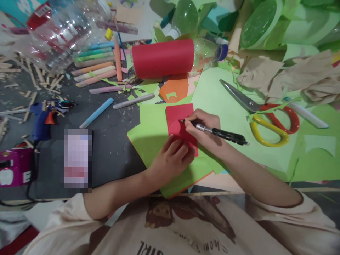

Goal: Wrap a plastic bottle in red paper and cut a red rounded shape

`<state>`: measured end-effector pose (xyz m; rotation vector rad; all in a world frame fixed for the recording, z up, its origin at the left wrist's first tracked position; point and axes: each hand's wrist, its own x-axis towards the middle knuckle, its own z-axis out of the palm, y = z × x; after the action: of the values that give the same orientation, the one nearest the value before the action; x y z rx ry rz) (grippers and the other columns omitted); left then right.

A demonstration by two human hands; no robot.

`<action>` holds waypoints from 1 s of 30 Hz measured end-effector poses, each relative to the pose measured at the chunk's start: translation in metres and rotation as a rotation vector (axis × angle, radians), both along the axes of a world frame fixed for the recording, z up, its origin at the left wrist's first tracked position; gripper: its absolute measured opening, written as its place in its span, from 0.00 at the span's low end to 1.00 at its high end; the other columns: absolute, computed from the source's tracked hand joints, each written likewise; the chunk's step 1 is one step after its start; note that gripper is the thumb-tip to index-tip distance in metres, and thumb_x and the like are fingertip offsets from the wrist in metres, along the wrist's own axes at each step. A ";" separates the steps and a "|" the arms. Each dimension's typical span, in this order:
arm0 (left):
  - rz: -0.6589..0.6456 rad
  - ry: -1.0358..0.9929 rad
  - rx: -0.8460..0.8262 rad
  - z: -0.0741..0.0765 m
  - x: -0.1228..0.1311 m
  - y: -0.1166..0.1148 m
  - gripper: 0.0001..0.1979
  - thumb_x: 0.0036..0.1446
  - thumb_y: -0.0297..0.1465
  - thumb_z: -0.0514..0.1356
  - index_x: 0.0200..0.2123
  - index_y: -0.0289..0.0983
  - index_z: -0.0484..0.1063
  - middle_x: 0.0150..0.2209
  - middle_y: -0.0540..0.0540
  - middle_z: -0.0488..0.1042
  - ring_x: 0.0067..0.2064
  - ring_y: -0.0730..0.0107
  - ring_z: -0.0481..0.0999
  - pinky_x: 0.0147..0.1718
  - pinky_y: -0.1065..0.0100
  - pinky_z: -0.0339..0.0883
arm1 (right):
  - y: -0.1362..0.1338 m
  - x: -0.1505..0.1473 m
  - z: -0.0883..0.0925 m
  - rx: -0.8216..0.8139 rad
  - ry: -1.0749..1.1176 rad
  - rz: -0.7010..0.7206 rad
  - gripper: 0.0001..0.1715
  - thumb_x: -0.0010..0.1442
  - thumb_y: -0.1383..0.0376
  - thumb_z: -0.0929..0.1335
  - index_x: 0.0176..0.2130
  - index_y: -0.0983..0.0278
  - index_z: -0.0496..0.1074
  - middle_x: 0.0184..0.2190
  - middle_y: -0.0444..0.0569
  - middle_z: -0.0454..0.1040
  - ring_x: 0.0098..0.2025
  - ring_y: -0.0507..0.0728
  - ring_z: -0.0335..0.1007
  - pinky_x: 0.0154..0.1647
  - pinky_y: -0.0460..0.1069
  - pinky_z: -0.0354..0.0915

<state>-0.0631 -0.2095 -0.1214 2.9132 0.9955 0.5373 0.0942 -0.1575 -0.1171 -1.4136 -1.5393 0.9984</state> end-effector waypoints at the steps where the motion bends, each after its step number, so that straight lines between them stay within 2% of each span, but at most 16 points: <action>1: 0.000 -0.012 0.002 0.000 0.000 0.000 0.11 0.60 0.24 0.56 0.45 0.36 0.73 0.39 0.45 0.74 0.43 0.63 0.73 0.54 0.55 0.70 | -0.001 0.000 0.001 -0.012 0.006 0.027 0.09 0.53 0.69 0.66 0.23 0.62 0.63 0.20 0.39 0.65 0.23 0.48 0.59 0.25 0.44 0.57; 4: -0.002 -0.030 0.004 -0.001 0.000 0.001 0.11 0.59 0.23 0.57 0.44 0.36 0.72 0.37 0.46 0.73 0.42 0.64 0.73 0.53 0.55 0.70 | -0.002 -0.003 0.002 -0.082 0.015 0.127 0.10 0.55 0.66 0.66 0.24 0.63 0.64 0.20 0.40 0.64 0.23 0.48 0.58 0.24 0.44 0.57; 6: -0.006 -0.029 0.000 -0.001 0.001 0.001 0.10 0.58 0.22 0.57 0.43 0.36 0.72 0.37 0.46 0.73 0.41 0.64 0.73 0.53 0.55 0.70 | -0.002 -0.004 0.003 -0.100 0.010 0.138 0.10 0.55 0.67 0.66 0.23 0.63 0.63 0.20 0.39 0.63 0.23 0.48 0.57 0.24 0.44 0.56; 13: 0.013 -0.014 0.025 -0.001 0.000 0.000 0.10 0.60 0.25 0.57 0.44 0.37 0.73 0.39 0.46 0.74 0.43 0.64 0.73 0.54 0.56 0.70 | 0.001 0.000 -0.002 0.023 -0.006 -0.083 0.10 0.50 0.70 0.66 0.21 0.62 0.61 0.17 0.37 0.60 0.21 0.47 0.55 0.23 0.45 0.55; 19: 0.008 -0.030 0.014 -0.002 0.000 0.000 0.11 0.59 0.23 0.57 0.45 0.37 0.73 0.38 0.46 0.73 0.43 0.65 0.73 0.55 0.56 0.69 | 0.000 -0.002 0.003 -0.085 0.031 0.089 0.10 0.53 0.68 0.66 0.23 0.62 0.62 0.19 0.39 0.63 0.23 0.48 0.56 0.24 0.45 0.55; 21: 0.003 -0.021 -0.002 -0.002 0.000 0.000 0.12 0.59 0.23 0.57 0.45 0.37 0.73 0.38 0.46 0.73 0.44 0.64 0.73 0.56 0.55 0.68 | 0.001 -0.003 0.002 -0.099 0.029 0.081 0.10 0.53 0.69 0.66 0.22 0.62 0.61 0.19 0.39 0.62 0.23 0.48 0.55 0.23 0.45 0.54; 26: -0.004 0.039 -0.040 -0.002 -0.001 -0.001 0.11 0.60 0.24 0.57 0.46 0.37 0.72 0.41 0.45 0.74 0.45 0.63 0.73 0.56 0.53 0.68 | 0.000 0.001 -0.001 0.011 -0.005 -0.049 0.11 0.50 0.71 0.66 0.22 0.62 0.59 0.19 0.38 0.60 0.23 0.48 0.54 0.25 0.45 0.55; 30: 0.008 -0.005 -0.002 -0.001 0.000 0.000 0.10 0.60 0.24 0.57 0.44 0.37 0.73 0.39 0.47 0.75 0.43 0.63 0.74 0.54 0.55 0.70 | -0.001 0.001 0.002 -0.018 0.013 0.034 0.11 0.53 0.69 0.65 0.22 0.62 0.60 0.19 0.39 0.61 0.23 0.48 0.55 0.24 0.46 0.54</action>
<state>-0.0626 -0.2091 -0.1228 2.9056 1.0074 0.5435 0.0949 -0.1580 -0.1149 -1.3947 -1.5529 1.0428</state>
